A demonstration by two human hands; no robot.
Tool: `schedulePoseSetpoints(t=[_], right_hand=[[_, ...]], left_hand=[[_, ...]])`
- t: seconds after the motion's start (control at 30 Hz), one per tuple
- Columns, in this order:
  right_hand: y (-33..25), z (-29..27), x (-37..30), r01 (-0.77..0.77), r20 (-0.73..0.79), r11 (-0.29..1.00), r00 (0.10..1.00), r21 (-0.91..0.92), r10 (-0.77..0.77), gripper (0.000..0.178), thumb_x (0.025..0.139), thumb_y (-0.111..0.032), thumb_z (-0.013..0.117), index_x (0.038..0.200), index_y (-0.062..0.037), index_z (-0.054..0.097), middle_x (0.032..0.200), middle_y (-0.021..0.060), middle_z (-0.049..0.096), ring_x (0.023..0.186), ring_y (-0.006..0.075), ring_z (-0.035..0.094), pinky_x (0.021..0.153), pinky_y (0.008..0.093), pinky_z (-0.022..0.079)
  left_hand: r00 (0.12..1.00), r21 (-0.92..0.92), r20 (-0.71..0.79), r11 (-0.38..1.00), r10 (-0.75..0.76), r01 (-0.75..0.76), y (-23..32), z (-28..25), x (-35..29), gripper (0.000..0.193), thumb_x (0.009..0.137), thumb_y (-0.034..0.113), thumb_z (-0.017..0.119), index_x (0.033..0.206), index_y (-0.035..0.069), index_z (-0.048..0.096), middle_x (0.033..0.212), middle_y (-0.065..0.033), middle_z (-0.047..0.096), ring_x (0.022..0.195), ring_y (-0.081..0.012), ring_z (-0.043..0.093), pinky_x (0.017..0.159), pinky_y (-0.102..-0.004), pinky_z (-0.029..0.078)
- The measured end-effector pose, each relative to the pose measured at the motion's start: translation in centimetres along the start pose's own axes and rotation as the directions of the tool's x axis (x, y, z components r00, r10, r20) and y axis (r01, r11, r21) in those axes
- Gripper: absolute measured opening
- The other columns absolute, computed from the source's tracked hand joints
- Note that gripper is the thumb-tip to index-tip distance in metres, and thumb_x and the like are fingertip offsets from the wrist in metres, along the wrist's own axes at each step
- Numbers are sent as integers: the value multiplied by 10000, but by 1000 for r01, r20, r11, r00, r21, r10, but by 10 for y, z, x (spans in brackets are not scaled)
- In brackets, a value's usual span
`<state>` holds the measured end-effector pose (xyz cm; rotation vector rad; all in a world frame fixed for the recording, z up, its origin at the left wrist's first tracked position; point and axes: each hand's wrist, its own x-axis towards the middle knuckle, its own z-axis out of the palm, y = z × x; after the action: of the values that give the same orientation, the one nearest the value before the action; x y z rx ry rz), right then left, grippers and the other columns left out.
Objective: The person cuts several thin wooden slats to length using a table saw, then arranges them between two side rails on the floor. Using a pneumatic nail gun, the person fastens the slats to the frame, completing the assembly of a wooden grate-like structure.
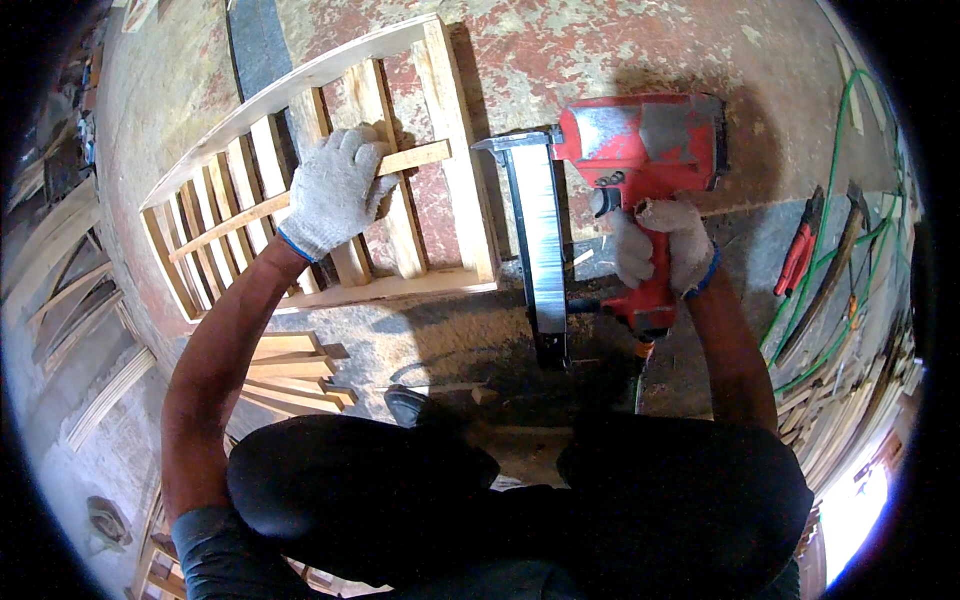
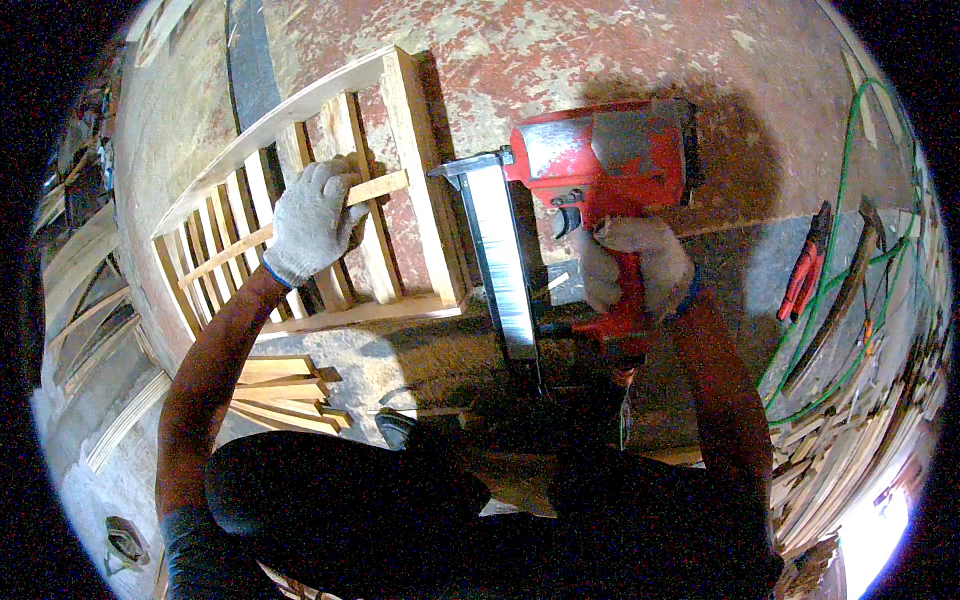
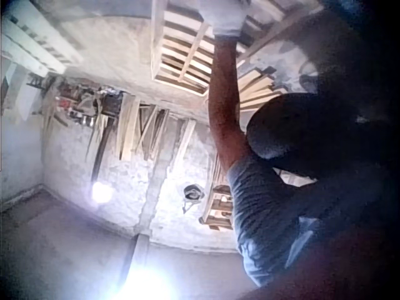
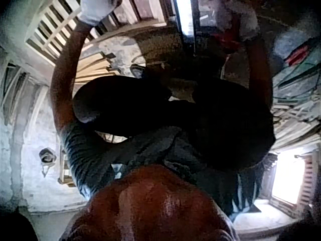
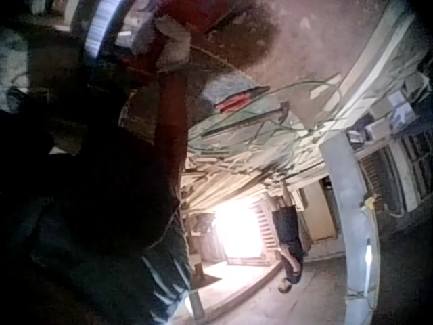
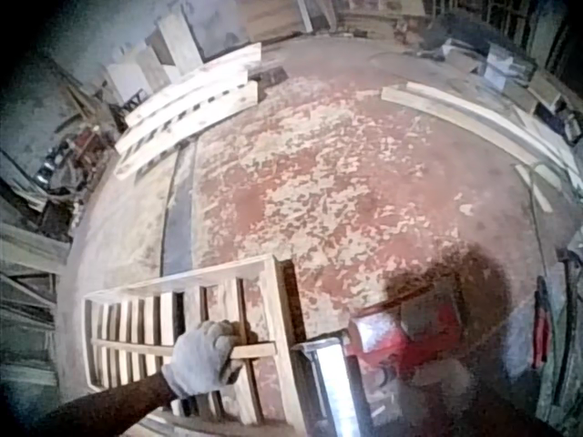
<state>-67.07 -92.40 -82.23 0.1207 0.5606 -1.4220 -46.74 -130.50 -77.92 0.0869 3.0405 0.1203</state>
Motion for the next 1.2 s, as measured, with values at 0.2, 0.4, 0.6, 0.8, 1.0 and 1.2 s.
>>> schedulePoseSetpoints(t=[0.2, 0.4, 0.6, 0.8, 1.0, 1.2], right_hand=[[3, -2, -2, -24, -47, 999, 999, -48, 22, 366, 914, -406, 618, 728, -94, 570, 599, 69, 546, 531, 245, 566, 546, 406, 460], [8, -3, 0, 48, -136, 998, 989, -41, -53, 326, 893, -370, 647, 936, -50, 596, 639, 26, 511, 522, 197, 512, 528, 381, 451], [20, 22, -16, 243, -504, 934, 791, -262, -347, 363, 937, -264, 610, 1211, -26, 610, 949, 101, 640, 750, 247, 621, 679, 392, 540], [13, 39, -43, 33, -402, 680, 785, -732, -471, 317, 995, -232, 600, 1259, -57, 622, 1014, 68, 648, 897, 200, 646, 782, 352, 549], [19, 30, -59, -270, -213, 34, 670, -962, -712, 284, 1003, -159, 631, 1215, 26, 669, 1077, 58, 689, 1001, 203, 635, 909, 342, 519], [58, 88, 37, -194, -285, 215, 756, -957, -589, 225, 1009, -208, 625, 1073, 0, 679, 893, 9, 623, 825, 148, 599, 765, 302, 497]], left_hand=[[999, 4, 29, 1000, -20, 20, 3, 0, 2, 397, 870, 269, 741, 1164, 39, 606, 1212, -182, 626, 1102, -400, 616, 941, -485, 518], [996, -25, 72, 998, -61, 63, 9, -11, 6, 373, 923, 332, 686, 1148, 40, 627, 1205, -192, 624, 1121, -390, 604, 959, -496, 501], [975, -128, 138, 974, -171, 189, 15, -21, 4, 384, 940, 384, 675, 1091, 31, 682, 1042, -158, 697, 1035, -363, 674, 920, -491, 503], [950, -209, -165, 950, -267, 231, 26, -43, -65, 442, 917, 295, 695, 1259, 37, 587, 1195, -174, 633, 1116, -371, 600, 1017, -500, 439], [677, -404, -153, 671, -720, 622, 30, -52, -184, 348, 934, 212, 667, 1239, 55, 611, 1150, -187, 641, 1125, -394, 597, 1001, -501, 459], [174, -622, -315, 341, -933, 705, 36, -3, -279, 368, 979, 195, 633, 1299, 17, 614, 1262, -218, 644, 1188, -402, 610, 1045, -464, 475]])
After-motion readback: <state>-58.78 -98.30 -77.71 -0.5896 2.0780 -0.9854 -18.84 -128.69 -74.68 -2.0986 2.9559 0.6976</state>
